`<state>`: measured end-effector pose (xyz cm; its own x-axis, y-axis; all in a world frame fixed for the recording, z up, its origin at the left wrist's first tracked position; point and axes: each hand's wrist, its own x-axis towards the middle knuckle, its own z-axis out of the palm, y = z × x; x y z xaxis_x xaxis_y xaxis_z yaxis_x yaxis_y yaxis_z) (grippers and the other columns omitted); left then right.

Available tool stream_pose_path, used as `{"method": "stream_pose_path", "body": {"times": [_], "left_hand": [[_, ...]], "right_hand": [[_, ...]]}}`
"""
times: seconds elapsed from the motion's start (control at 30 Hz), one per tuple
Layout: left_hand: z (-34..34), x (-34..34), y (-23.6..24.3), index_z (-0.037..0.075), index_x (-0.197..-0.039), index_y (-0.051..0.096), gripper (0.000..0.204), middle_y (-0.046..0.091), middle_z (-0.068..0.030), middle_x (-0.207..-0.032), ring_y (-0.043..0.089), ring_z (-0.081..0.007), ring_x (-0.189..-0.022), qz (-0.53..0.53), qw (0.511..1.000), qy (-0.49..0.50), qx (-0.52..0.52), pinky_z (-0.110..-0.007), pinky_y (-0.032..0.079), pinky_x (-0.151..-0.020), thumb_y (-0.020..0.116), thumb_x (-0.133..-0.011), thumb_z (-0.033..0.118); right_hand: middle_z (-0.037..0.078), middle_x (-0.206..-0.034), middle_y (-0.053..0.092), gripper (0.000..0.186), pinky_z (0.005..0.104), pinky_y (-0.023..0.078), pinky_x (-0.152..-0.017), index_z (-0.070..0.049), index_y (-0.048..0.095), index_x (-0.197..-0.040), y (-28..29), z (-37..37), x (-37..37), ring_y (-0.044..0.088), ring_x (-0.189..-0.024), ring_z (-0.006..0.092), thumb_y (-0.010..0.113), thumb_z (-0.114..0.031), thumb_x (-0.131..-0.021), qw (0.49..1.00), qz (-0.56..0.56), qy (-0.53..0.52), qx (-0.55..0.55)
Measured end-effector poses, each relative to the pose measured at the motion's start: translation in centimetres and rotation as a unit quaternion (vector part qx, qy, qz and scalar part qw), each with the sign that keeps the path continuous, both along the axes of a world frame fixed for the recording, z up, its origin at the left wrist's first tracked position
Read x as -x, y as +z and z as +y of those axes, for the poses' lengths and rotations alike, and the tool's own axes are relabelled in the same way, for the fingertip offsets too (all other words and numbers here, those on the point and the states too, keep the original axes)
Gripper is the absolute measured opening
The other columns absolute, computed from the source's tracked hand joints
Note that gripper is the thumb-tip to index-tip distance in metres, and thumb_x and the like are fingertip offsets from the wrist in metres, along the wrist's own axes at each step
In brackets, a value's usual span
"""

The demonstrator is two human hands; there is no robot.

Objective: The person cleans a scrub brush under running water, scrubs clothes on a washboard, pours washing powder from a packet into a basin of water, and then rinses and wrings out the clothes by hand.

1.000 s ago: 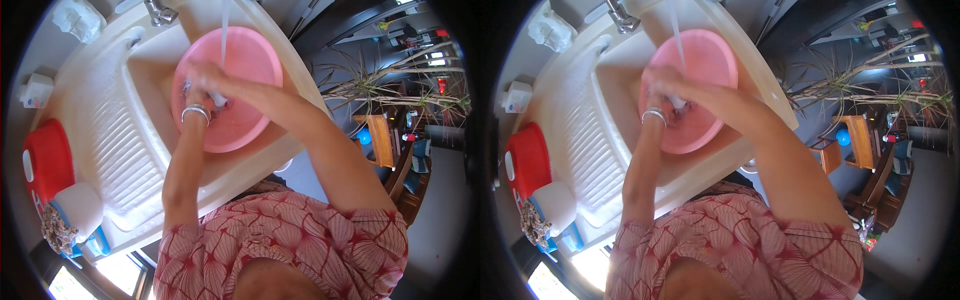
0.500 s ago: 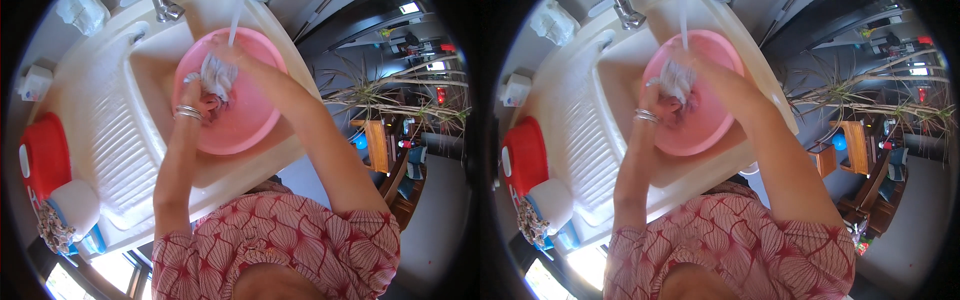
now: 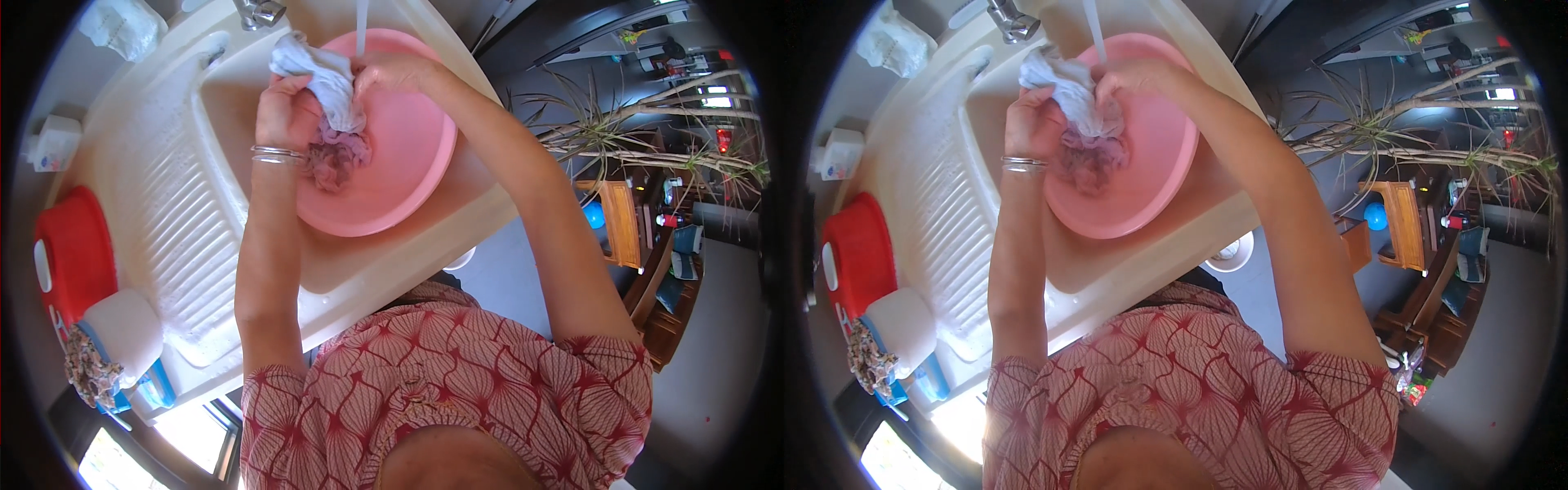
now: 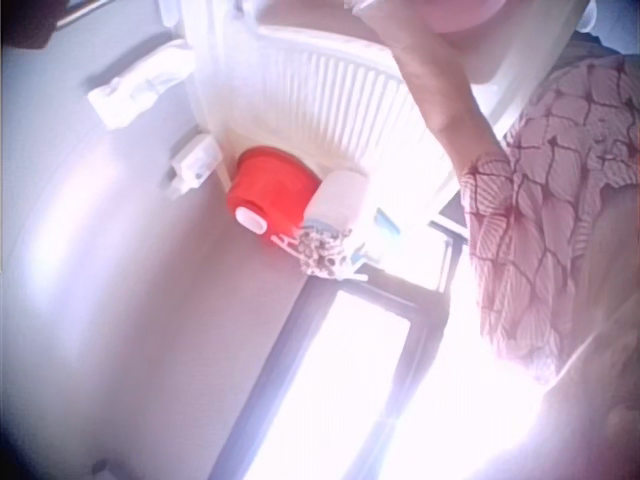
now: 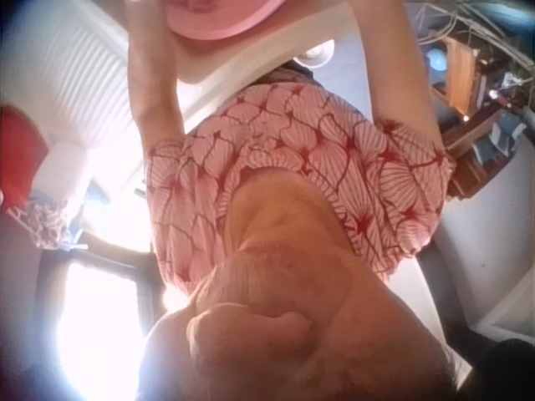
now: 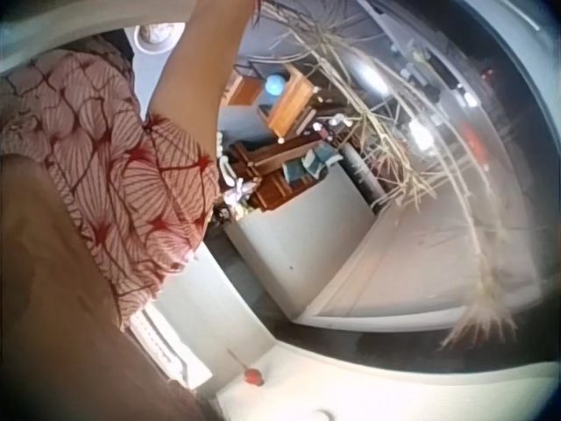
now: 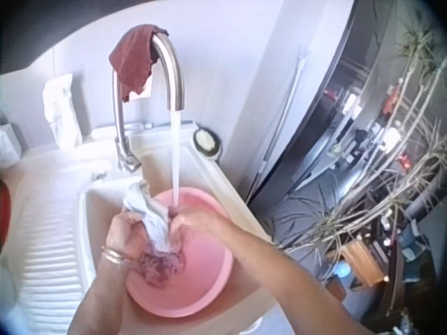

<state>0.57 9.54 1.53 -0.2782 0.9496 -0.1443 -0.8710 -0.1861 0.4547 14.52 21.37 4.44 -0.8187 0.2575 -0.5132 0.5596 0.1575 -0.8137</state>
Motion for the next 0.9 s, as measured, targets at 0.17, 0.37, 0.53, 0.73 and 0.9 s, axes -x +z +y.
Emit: {"method": "stream_pose_path", "body": {"times": [0.17,0.37,0.53,0.73,0.9], "left_hand": [[-0.5,2.3,-3.0,0.004,-0.116,0.041,0.027,0.049,-0.0132,-0.116,0.048,-0.0269,-0.109,-0.035,0.998,-0.020,0.042,-0.043,0.037,-0.097,0.029,-0.091,0.008],[-0.3,-1.1,-3.8,0.001,-0.122,0.038,0.034,0.046,-0.0129,-0.122,0.044,-0.0284,-0.114,-0.002,0.997,-0.014,0.074,-0.044,0.036,-0.097,0.030,-0.094,0.018],[3.3,-6.2,-8.0,0.006,-0.121,0.042,0.035,0.051,-0.0099,-0.117,0.054,-0.0274,-0.099,0.092,0.987,-0.003,0.131,-0.042,0.047,-0.081,0.034,-0.094,0.027],[4.0,2.3,-15.7,0.002,-0.091,0.058,0.032,0.060,-0.0128,-0.090,0.059,-0.0277,-0.077,0.470,0.847,-0.042,0.243,-0.037,0.045,-0.057,0.048,-0.063,-0.010],[1.6,5.0,-8.7,0.001,-0.101,0.054,0.039,0.058,-0.0147,-0.098,0.059,-0.0304,-0.090,0.100,0.985,-0.106,0.095,-0.041,0.048,-0.081,0.038,-0.068,-0.013]], "right_hand": [[0.008,-0.106,0.058,0.040,0.0293,0.041,-0.087,0.001,0.050,-0.116,-2.0,2.2,0.1,0.054,-0.098,0.0170,0.059,-0.014,-0.079,0.914,0.256,-0.184,0.257],[0.008,-0.100,0.059,0.032,0.0300,0.042,-0.085,-0.001,0.053,-0.111,-1.1,1.8,0.1,0.055,-0.092,0.0179,0.058,-0.010,-0.081,0.837,0.331,-0.347,0.264],[0.008,-0.101,0.058,0.034,0.0294,0.045,-0.082,0.001,0.049,-0.115,-0.2,1.9,0.3,0.056,-0.092,0.0175,0.056,-0.011,-0.083,0.875,0.300,-0.318,0.207],[0.015,-0.113,0.051,0.064,0.0343,0.043,-0.089,0.007,0.026,-0.131,0.9,2.9,-0.5,0.052,-0.103,0.0220,0.061,-0.009,-0.079,0.875,0.272,-0.361,0.176],[0.018,-0.125,0.041,0.081,0.0349,0.040,-0.093,0.004,0.017,-0.135,0.8,5.1,-3.1,0.045,-0.113,0.0238,0.068,-0.012,-0.075,0.912,0.241,-0.317,0.099]]}}
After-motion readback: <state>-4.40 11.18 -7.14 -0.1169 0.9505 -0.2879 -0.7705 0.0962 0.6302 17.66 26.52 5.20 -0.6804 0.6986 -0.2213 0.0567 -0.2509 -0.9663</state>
